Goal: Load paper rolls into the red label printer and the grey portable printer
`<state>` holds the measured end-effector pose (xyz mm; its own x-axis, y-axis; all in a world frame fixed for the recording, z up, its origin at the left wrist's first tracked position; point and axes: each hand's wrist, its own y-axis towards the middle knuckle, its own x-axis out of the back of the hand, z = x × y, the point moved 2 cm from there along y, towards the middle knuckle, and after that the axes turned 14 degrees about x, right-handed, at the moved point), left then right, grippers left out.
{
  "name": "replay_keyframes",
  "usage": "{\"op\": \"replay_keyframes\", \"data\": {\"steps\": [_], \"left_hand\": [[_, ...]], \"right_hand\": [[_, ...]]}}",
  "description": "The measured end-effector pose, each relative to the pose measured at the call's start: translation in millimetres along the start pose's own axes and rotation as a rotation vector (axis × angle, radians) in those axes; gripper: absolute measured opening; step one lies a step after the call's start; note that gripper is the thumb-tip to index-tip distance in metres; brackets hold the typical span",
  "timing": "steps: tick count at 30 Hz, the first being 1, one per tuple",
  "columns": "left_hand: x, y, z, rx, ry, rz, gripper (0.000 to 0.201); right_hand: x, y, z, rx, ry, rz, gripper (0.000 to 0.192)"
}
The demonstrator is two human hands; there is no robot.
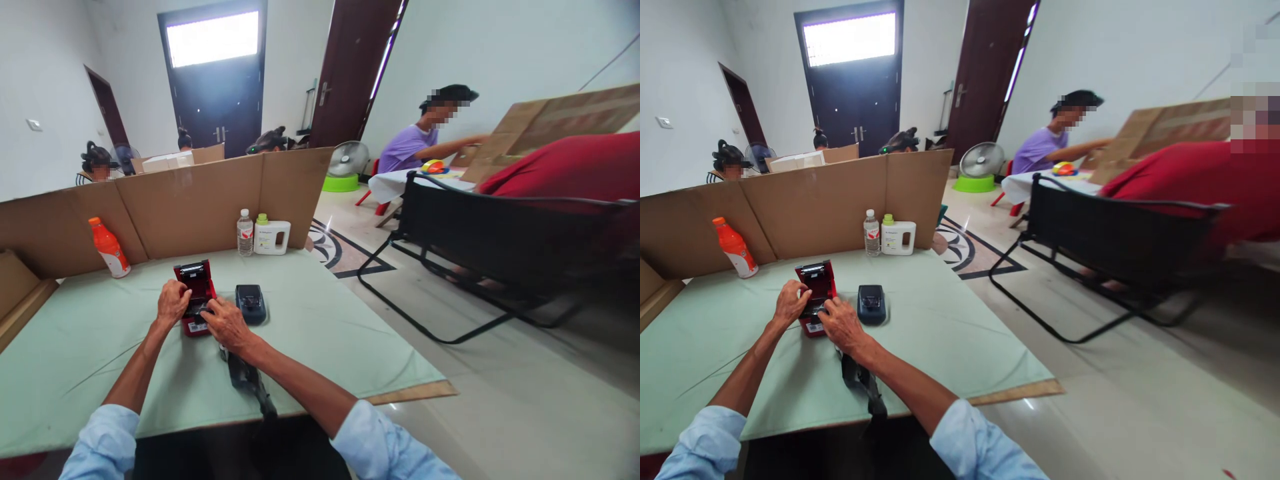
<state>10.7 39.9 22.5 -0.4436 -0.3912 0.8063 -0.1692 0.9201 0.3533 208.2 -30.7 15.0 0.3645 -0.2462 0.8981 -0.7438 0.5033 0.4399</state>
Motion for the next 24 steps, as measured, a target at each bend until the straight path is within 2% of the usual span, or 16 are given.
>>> {"op": "replay_keyframes", "data": {"steps": [1,3,6,9,12,14,16,18,20,24], "left_hand": [[0.1,4,7,0.048,-0.055,-0.059,0.014],[-0.9,16,19,0.153,-0.178,-0.113,0.036],[-6.3,34,29,0.254,-0.378,-0.054,0.065],[-12.2,45,27,0.228,-0.53,0.046,0.073],[-13.5,43,20,0.224,-0.513,0.047,0.078],[-9.8,34,15,0.235,-0.383,-0.034,0.07],[-3.4,24,7,0.18,-0.218,-0.086,0.05],[4.3,14,-3,0.088,-0.094,-0.033,0.035],[13.4,7,-12,0.033,-0.006,0.046,0.031],[30.7,-6,-21,0.07,0.162,0.049,0.027]], "right_hand": [[0,-1,0,0.007,-0.005,-0.003,0.02],[-1,-2,0,0.02,-0.017,-0.011,0.019],[-3,-1,0,0.035,-0.027,-0.026,0.015],[-5,2,-2,0.037,-0.026,-0.045,0.011],[-7,4,-5,0.022,-0.027,-0.048,0.01],[-8,4,-6,0.013,-0.03,-0.045,0.01],[-9,4,-7,0.014,-0.037,-0.05,0.011],[-10,3,-6,0.019,-0.043,-0.057,0.011],[-10,3,-6,0.021,-0.042,-0.065,0.012],[-11,3,-4,0.022,-0.034,-0.073,0.012]]}}
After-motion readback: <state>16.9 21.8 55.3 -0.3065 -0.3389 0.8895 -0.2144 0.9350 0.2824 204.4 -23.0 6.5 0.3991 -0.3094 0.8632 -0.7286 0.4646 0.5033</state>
